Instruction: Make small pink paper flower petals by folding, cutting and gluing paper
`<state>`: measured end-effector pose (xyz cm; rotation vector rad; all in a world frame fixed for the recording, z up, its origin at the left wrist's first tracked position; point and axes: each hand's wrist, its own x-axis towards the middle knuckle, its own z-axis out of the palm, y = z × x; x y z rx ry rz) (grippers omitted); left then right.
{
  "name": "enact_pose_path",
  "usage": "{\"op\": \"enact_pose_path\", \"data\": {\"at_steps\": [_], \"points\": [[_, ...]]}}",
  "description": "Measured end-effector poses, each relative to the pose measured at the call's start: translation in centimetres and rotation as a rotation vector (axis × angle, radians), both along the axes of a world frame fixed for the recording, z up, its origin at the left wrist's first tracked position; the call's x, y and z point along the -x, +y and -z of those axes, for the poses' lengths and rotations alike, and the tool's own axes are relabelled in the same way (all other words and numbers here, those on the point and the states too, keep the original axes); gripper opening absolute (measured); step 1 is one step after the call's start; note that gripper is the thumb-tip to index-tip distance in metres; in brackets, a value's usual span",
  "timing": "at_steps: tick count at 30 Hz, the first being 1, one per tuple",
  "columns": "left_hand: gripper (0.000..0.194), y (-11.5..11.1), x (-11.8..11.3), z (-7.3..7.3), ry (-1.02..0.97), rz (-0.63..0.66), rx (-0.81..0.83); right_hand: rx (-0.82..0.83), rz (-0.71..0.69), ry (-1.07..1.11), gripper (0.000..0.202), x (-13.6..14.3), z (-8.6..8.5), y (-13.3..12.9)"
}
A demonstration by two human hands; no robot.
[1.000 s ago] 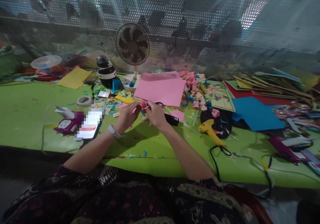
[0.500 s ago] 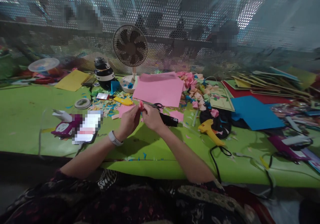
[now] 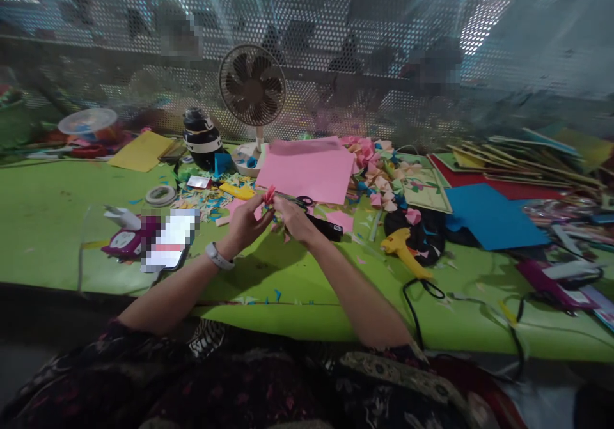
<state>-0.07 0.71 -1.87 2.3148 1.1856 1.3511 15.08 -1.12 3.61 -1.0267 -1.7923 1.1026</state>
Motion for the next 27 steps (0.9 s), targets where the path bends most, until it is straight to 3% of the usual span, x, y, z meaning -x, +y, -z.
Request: {"op": "enact_pose_path", "data": {"at_steps": [3, 10, 14, 19, 22, 27], "points": [[0.019, 0.4, 0.3, -0.1, -0.097, 0.033, 0.053, 0.052, 0.006, 0.045, 0.032, -0.5, -0.2, 0.4], [0.027, 0.3, 0.3, 0.0, -0.192, 0.115, 0.144, 0.036, 0.262, 0.153, 0.016, -1.6, 0.9, 2.0], [0.032, 0.1, 0.1, -0.1, -0.276, 0.225, 0.239, 0.087, 0.173, 0.248, 0.038, -2.1, 0.5, 2.2], [0.039, 0.3, -0.3, -0.2, -0.504, 0.396, 0.378, 0.076, 0.171, 0.32, 0.041, -2.0, 0.3, 2.0], [0.045, 0.6, -0.3, -0.3, -0.61, 0.371, 0.432, 0.102, 0.147, 0.297, 0.041, -1.8, 0.3, 1.9], [0.038, 0.7, -0.1, -0.5, -0.698, 0.367, 0.473, 0.129, 0.117, 0.268, 0.041, -1.7, 0.2, 1.6]]}}
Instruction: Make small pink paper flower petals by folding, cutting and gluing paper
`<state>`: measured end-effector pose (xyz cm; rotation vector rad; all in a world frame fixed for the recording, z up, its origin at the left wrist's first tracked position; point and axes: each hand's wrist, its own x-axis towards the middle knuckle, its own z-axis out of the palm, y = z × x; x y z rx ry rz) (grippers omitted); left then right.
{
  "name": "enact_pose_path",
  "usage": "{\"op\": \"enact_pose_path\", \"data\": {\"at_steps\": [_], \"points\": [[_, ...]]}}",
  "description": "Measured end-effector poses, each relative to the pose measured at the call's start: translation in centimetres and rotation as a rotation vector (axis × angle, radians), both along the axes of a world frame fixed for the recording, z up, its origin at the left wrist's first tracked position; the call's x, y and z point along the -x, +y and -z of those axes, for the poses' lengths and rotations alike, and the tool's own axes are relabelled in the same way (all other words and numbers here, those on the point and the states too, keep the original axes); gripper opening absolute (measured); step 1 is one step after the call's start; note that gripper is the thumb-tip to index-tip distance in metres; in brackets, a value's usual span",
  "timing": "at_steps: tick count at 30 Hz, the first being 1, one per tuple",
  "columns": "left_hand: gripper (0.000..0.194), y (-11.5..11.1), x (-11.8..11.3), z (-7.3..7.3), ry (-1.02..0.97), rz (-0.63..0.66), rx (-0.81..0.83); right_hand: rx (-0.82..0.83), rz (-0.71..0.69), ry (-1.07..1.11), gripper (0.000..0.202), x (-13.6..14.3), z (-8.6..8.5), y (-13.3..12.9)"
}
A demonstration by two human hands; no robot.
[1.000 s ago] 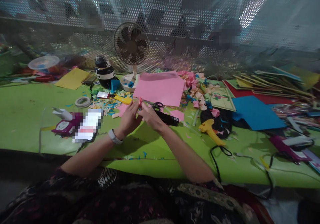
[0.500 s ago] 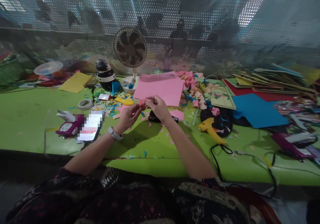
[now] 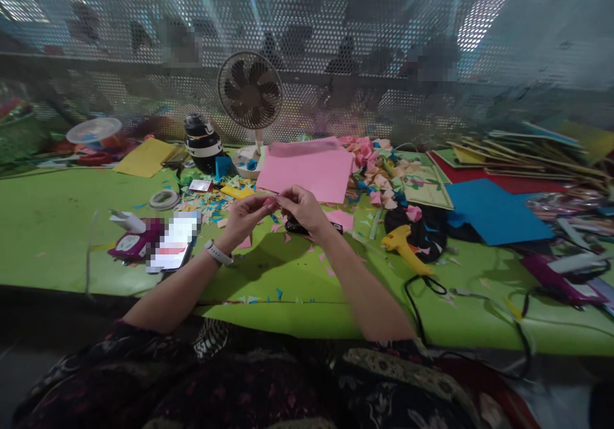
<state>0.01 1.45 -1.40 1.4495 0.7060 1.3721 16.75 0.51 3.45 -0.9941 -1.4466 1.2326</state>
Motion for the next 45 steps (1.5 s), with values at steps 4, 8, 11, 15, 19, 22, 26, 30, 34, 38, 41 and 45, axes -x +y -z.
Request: {"op": "enact_pose_path", "data": {"at_steps": [4, 8, 11, 15, 19, 22, 26, 30, 34, 38, 41, 45], "points": [[0.036, -0.1, 0.2, -0.2, -0.007, -0.006, 0.041, 0.002, -0.037, -0.022, 0.041, 0.0, 0.2, 0.0], [0.035, -0.1, 0.4, -0.2, 0.045, 0.001, 0.045, -0.016, -0.049, -0.029, 0.041, 0.1, 0.7, 0.1], [0.035, -0.1, 0.3, -0.4, 0.067, -0.02, 0.003, -0.063, 0.02, -0.029, 0.041, 0.2, 0.9, 0.3], [0.044, 0.0, 0.5, -0.7, 0.207, -0.3, -0.151, -0.12, 0.184, -0.004, 0.038, 0.1, 1.0, 0.6], [0.029, 0.1, 0.7, -0.6, 0.281, -0.443, -0.253, -0.13, 0.233, 0.03, 0.038, 0.2, 1.0, 0.6], [0.032, 0.1, 0.5, -0.5, 0.149, -0.338, -0.193, -0.159, 0.232, 0.029, 0.039, 0.3, 1.1, 0.6], [0.036, -0.1, 0.3, -0.9, -0.125, -0.151, 0.035, -0.234, 0.227, 0.004, 0.041, 0.3, 1.2, 0.5], [0.033, -0.2, 0.4, -1.2, -0.214, -0.104, 0.121, -0.243, 0.19, -0.018, 0.036, 0.1, 1.1, 0.4], [0.033, -0.2, 0.6, -1.3, -0.278, -0.064, 0.196, -0.213, 0.121, 0.007, 0.03, 0.1, 1.3, 0.3], [0.034, 0.0, 0.8, -1.2, -0.292, 0.041, 0.346, -0.211, 0.086, 0.033, 0.025, 0.2, 1.8, 0.4], [0.03, 0.2, 0.9, -1.0, -0.282, 0.086, 0.397, -0.205, 0.082, 0.038, 0.022, 0.3, 2.2, 0.6], [0.031, 0.2, 0.9, -0.9, -0.296, 0.088, 0.407, -0.182, 0.044, 0.021, 0.019, 0.5, 2.4, 0.6]]}}
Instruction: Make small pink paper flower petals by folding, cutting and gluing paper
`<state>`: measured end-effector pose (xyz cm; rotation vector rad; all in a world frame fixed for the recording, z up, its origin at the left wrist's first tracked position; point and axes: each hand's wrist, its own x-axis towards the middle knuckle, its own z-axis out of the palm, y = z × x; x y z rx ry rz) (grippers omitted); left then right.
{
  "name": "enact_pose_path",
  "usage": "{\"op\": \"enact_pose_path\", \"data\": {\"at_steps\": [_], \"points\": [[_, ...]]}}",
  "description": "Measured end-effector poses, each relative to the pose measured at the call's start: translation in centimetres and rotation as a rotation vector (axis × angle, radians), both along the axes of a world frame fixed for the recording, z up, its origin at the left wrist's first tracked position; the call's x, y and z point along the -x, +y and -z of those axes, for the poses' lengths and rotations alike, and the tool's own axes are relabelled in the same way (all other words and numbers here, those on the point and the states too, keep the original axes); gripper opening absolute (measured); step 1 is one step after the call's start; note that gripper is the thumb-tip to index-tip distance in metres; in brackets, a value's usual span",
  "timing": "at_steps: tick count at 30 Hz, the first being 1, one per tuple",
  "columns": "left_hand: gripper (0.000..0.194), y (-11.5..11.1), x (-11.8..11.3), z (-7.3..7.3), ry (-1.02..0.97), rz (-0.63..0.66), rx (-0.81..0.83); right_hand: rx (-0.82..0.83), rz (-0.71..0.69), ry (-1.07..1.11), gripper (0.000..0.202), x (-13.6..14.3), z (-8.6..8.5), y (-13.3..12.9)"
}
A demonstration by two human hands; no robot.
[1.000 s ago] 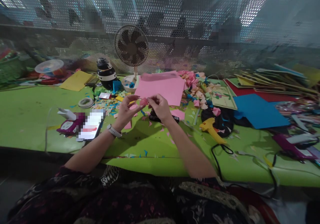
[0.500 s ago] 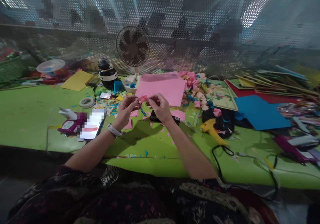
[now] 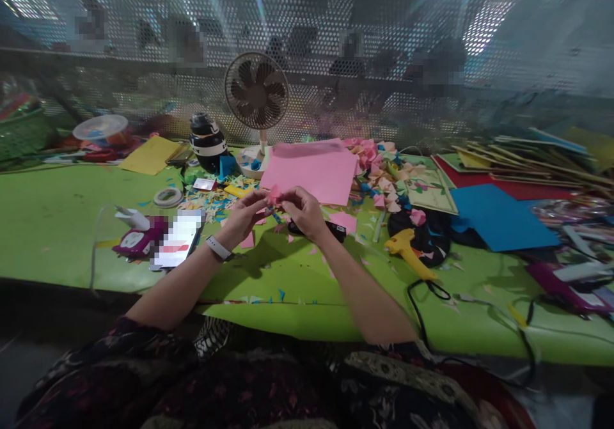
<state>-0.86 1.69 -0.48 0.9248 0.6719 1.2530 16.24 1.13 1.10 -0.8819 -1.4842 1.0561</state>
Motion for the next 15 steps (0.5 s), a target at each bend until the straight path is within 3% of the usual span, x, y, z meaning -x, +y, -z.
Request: {"op": "enact_pose_path", "data": {"at_steps": [6, 11, 15], "points": [[0.041, 0.1, 0.0, 0.0, -0.042, -0.014, 0.0, 0.045, -0.02, -0.042, 0.02, -0.1, -0.4, -0.5], [0.043, 0.5, 0.2, 0.2, 0.016, -0.045, -0.142, 0.045, 0.005, -0.08, 0.034, -1.2, -1.0, -0.2], [0.041, 0.7, 0.4, 0.2, 0.119, -0.06, -0.264, 0.084, -0.06, -0.118, 0.046, -1.6, -1.0, 0.3]]}}
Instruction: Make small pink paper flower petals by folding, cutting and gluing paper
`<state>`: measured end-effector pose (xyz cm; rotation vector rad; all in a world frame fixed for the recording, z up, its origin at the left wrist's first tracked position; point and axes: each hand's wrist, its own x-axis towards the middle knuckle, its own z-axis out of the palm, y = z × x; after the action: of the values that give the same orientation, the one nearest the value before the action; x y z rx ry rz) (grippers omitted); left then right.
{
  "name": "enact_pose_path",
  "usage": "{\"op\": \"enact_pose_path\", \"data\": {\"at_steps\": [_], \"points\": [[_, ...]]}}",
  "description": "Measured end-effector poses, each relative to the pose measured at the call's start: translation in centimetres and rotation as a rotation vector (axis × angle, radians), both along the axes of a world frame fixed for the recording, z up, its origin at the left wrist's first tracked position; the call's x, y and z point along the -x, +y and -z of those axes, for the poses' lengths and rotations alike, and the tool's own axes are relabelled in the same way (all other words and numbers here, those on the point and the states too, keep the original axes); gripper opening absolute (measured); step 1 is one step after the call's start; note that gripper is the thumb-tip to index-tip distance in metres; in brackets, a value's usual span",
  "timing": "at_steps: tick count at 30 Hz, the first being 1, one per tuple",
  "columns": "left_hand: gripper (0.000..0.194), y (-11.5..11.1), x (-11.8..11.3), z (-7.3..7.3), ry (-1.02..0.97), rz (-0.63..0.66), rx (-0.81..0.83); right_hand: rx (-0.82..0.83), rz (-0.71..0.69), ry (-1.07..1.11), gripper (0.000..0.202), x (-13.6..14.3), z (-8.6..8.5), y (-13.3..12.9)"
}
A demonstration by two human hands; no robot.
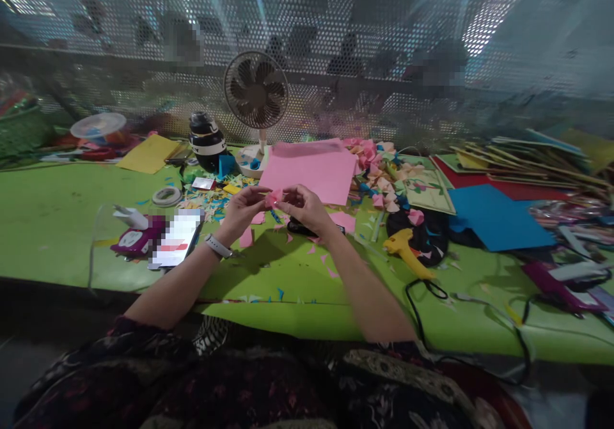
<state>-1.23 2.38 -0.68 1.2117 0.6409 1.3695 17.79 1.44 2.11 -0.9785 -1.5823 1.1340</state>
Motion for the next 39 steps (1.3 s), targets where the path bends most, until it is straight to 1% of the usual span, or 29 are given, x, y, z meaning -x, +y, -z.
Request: {"op": "enact_pose_path", "data": {"at_steps": [4, 9, 12, 17, 22, 27, 29, 32, 35, 36, 39], "points": [[0.037, 0.3, 0.2, 0.1, 0.078, -0.013, -0.09, -0.032, -0.044, 0.005, 0.046, 0.1, 0.1, 0.1], [0.033, 0.5, 0.5, 0.3, 0.134, 0.005, -0.16, -0.073, 0.003, -0.016, 0.045, 0.1, 0.1, 0.2], [0.03, 0.3, 0.6, 0.3, 0.207, -0.007, -0.199, -0.083, 0.029, -0.042, 0.044, 0.1, 0.1, 0.2], [0.032, -0.2, 0.7, -0.2, 0.315, -0.079, -0.255, -0.069, 0.027, 0.02, 0.046, 0.2, -0.1, 0.1], [0.031, -0.6, 0.6, -0.6, 0.381, -0.098, -0.359, -0.019, 0.008, 0.044, 0.045, 0.3, -0.3, -0.2], [0.039, -0.7, 0.6, -0.7, 0.275, -0.072, -0.315, -0.003, 0.019, 0.067, 0.028, 0.0, -0.8, -0.4], [0.039, -0.7, 0.6, -0.7, 0.286, -0.074, -0.315, 0.0, 0.024, 0.074, 0.026, -0.1, -0.9, -0.5], [0.038, -0.7, 0.6, -0.7, 0.343, -0.111, -0.325, -0.014, 0.028, 0.051, 0.025, 0.2, -0.7, -0.4], [0.038, -0.6, 0.5, -0.7, 0.367, -0.147, -0.29, -0.033, 0.047, 0.002, 0.02, 0.6, -0.4, -0.4], [0.035, -0.6, 0.5, -0.7, 0.374, -0.154, -0.271, -0.04, 0.058, -0.003, 0.02, 0.7, -0.3, -0.4], [0.018, -0.3, 0.4, -0.6, 0.389, -0.166, -0.257, -0.06, 0.085, -0.01, 0.021, 0.9, 0.0, -0.4]]}}
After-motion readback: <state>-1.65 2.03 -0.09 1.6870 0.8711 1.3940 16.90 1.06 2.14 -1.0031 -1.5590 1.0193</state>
